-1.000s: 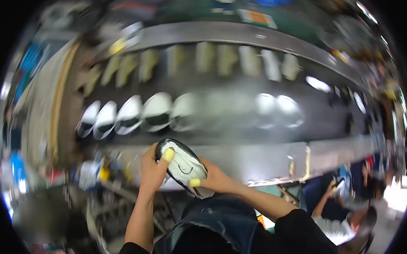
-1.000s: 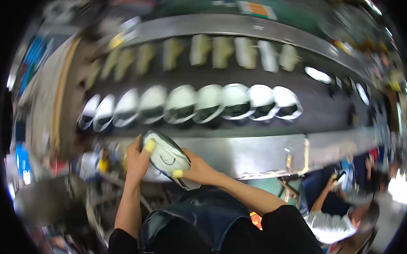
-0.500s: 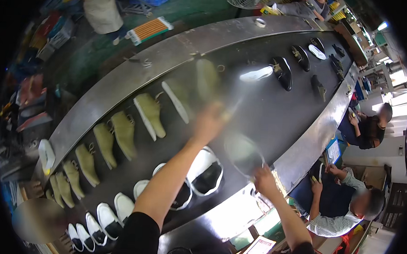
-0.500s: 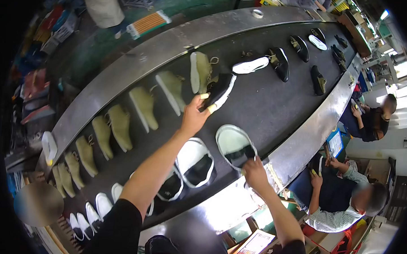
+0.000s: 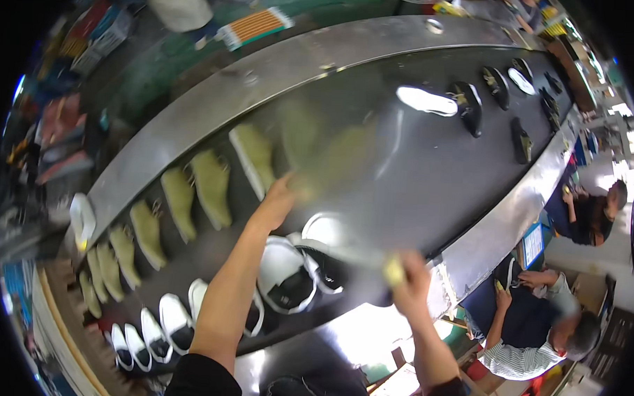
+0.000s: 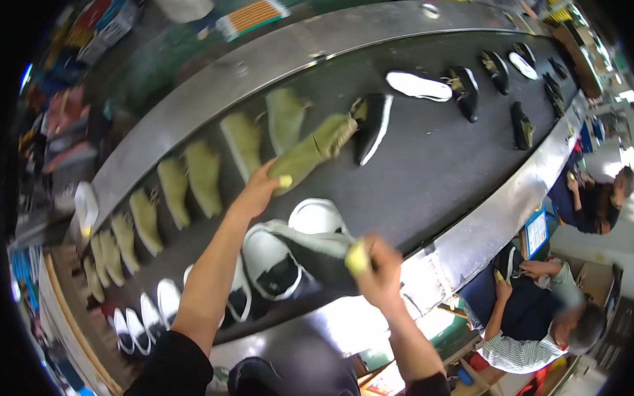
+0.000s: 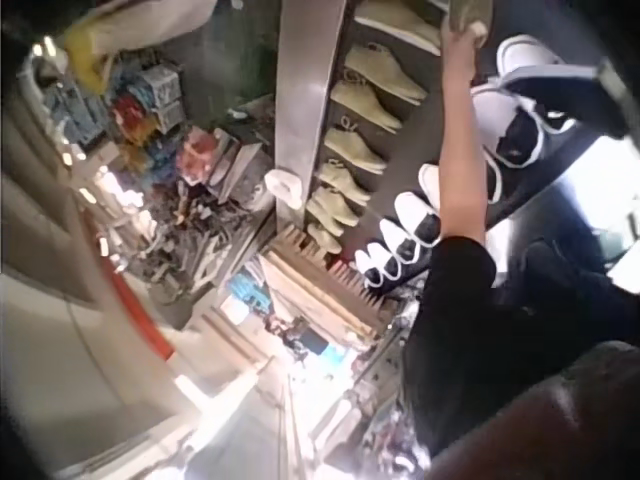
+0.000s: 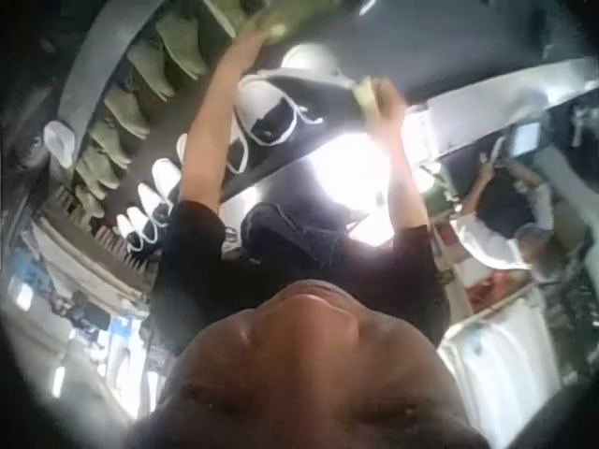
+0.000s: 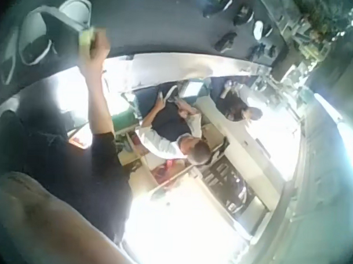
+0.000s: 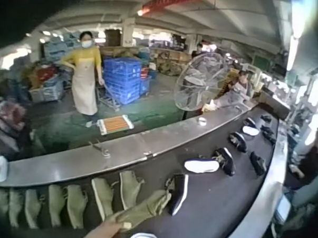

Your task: The person repeatedly takes shoes and soles from a conveyor belt, fits each shoe into a toe lasting machine to press and shape it, and places the shoes back onto the conveyor belt.

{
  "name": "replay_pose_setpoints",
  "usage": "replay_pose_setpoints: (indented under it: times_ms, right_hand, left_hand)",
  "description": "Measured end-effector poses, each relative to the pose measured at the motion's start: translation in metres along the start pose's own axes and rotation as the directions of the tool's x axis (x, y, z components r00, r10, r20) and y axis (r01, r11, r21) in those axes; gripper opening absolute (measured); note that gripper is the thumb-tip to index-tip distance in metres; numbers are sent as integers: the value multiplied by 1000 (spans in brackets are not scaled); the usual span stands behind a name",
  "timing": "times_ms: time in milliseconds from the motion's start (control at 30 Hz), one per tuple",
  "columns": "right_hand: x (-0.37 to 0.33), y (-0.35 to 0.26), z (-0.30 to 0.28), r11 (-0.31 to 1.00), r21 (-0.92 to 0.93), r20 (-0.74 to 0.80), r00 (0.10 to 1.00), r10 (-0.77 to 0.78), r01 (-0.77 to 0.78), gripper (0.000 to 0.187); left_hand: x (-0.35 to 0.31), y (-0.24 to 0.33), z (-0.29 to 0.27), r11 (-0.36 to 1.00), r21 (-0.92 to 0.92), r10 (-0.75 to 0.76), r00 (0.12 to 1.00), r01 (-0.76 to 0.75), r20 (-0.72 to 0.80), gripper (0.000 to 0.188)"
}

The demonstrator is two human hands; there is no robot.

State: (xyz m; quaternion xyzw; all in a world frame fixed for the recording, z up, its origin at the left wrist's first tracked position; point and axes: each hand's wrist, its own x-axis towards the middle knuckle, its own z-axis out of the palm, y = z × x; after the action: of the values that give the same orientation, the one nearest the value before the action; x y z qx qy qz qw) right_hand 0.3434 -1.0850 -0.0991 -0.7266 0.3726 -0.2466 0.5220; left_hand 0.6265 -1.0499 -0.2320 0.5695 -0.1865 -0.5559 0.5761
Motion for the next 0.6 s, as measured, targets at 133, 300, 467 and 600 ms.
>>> replay_pose_setpoints:
  times_ms: [133, 300, 467, 600]
  right_hand:
    - [38, -4, 30, 783, 461, 102, 901, 422, -418, 23]
    - [-78, -28, 130, 408, 643, 331, 716, 615, -648, 32]
    - [-234, -68, 226, 399, 398, 671, 559, 487, -826, 38]
    - [-334, -125, 313, 849, -198, 858, 332, 392, -489, 42]
  left_hand:
    - [-168, 32, -55, 928, 342, 70, 971, -147, 227, 56]
    - [-393, 41, -83, 839, -543, -154, 973, 37, -172, 33]
    - [-552, -33, -118, 951, 128, 260, 499, -282, -827, 15]
    - [-709, -38, -109, 863, 504, 505, 11, -34, -863, 14]
